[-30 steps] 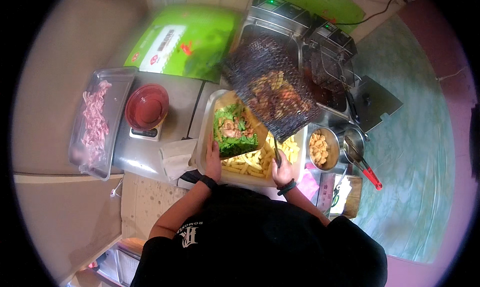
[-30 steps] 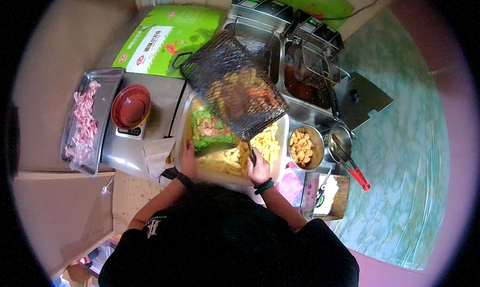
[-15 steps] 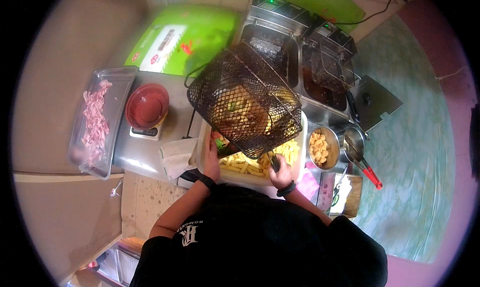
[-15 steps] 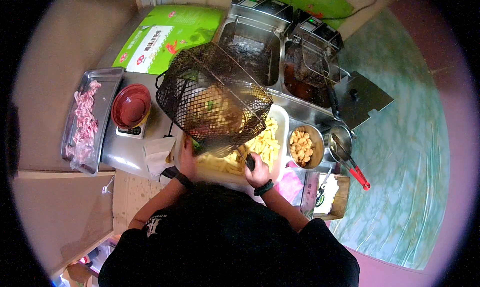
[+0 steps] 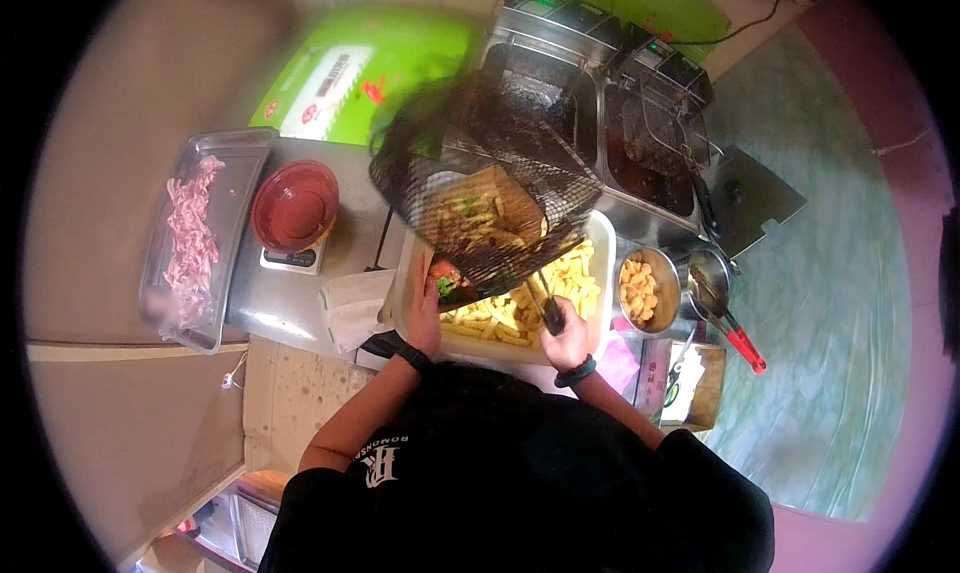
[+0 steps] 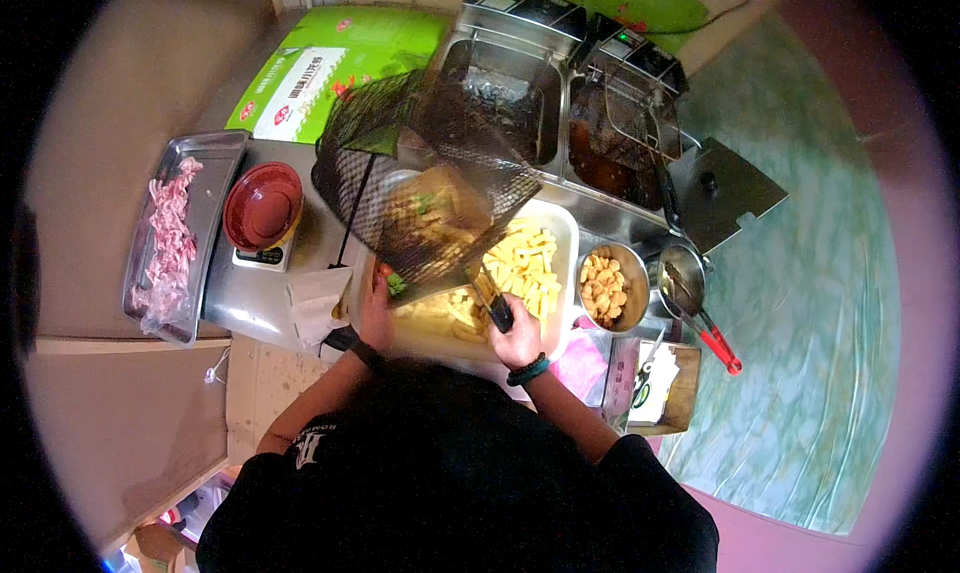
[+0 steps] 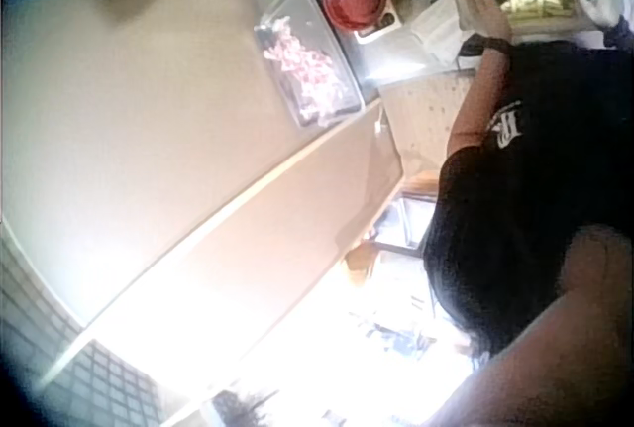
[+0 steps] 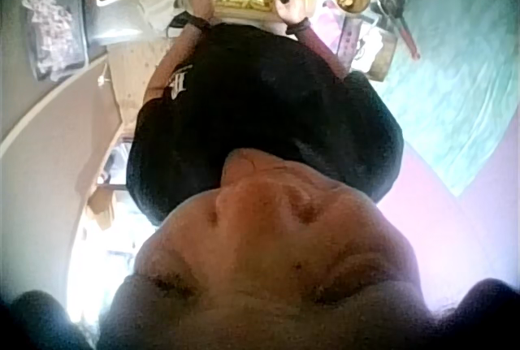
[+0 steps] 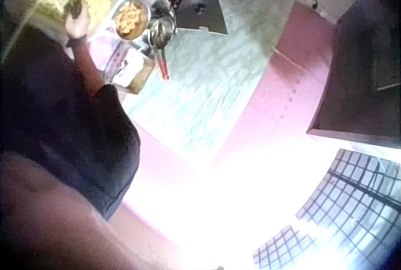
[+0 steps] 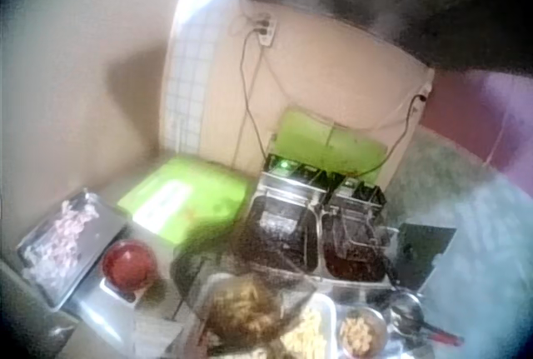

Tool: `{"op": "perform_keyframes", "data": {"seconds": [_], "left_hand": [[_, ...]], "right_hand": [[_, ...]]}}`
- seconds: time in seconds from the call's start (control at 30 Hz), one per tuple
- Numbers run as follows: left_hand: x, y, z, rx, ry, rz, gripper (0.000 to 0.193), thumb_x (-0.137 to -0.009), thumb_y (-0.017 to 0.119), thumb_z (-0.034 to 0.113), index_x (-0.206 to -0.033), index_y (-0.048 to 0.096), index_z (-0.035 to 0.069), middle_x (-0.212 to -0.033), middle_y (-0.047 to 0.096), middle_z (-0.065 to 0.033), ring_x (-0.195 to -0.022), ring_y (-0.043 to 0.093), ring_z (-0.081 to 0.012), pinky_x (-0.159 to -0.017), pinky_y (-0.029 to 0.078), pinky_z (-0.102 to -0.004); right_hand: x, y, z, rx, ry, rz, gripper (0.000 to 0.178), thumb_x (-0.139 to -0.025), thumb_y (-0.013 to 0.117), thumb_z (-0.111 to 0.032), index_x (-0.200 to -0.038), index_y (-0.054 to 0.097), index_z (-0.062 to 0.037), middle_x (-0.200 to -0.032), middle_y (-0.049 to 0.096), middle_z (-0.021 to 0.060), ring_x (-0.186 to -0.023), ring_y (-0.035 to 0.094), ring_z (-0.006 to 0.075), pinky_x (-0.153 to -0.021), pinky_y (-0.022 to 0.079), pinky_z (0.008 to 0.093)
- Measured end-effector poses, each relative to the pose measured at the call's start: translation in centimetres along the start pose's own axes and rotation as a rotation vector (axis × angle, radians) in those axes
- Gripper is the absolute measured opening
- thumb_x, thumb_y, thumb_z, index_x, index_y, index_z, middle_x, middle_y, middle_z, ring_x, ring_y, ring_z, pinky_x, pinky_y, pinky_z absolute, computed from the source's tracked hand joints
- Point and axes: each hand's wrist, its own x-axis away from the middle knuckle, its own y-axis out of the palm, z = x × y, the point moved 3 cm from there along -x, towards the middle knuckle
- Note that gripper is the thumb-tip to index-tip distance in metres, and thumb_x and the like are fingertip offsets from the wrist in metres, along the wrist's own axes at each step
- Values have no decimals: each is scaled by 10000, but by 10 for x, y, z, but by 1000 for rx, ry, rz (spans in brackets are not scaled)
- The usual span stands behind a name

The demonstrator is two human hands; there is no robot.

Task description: The person assembles a food order by placing lettuce and french fries into a paper cone. They use tongs to add fried items from a deep fryer and then scoop a yellow sauce into a separate paper bag before adding it to the cone.

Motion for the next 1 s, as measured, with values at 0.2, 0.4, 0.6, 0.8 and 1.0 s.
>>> {"op": "perform_keyframes", "data": {"seconds": [0.2, 0.4, 0.6, 0.8, 1.0], "left_hand": [[5, 5, 12, -21, 72, 23, 469, -926, 343, 310, -1259, 348, -19, -1249, 401, -96, -1149, 364, -191, -968, 253, -275], [12, 15, 43, 259, 15, -246, 482, -930, 297, 335, -1270, 332, -5, -1265, 399, -111, -1160, 382, -215, -982, 278, -322], [37, 32, 121, 474, 48, -541, 505, -931, 237, 388, -1230, 377, 7, -1232, 438, -119, -1100, 457, -240, -949, 361, -376], [39, 13, 89, 548, -326, -368, 497, -936, 215, 369, -1221, 394, 3, -1207, 455, -120, -1112, 443, -218, -964, 334, -343], [43, 7, 101, 147, 80, -195, 477, -941, 229, 323, -1302, 273, 15, -1245, 400, -104, -1136, 389, -173, -958, 314, -307]], "right_hand": [[-44, -19, -27, -623, 207, -136, 367, -718, 490, 15, -1084, 485, -12, -634, 461, -10, -475, 375, 51, -441, 334, 199], [-124, -58, -87, -1326, 352, -499, 418, -815, 439, -90, -1212, 365, 18, -584, 397, -4, -421, 360, 67, -369, 318, 205], [-191, -50, -96, -1933, 653, -667, 370, -826, 408, -58, -1180, 349, 28, -621, 376, -16, -473, 369, 68, -434, 344, 208], [-242, -31, -101, -2031, 723, -647, 422, -799, 408, -25, -1206, 306, 27, -621, 423, -9, -492, 410, 85, -468, 417, 222], [-240, -13, -81, -1853, 752, -577, 426, -824, 439, -94, -1216, 338, 38, -667, 496, 36, -582, 512, 137, -553, 484, 242]]}}
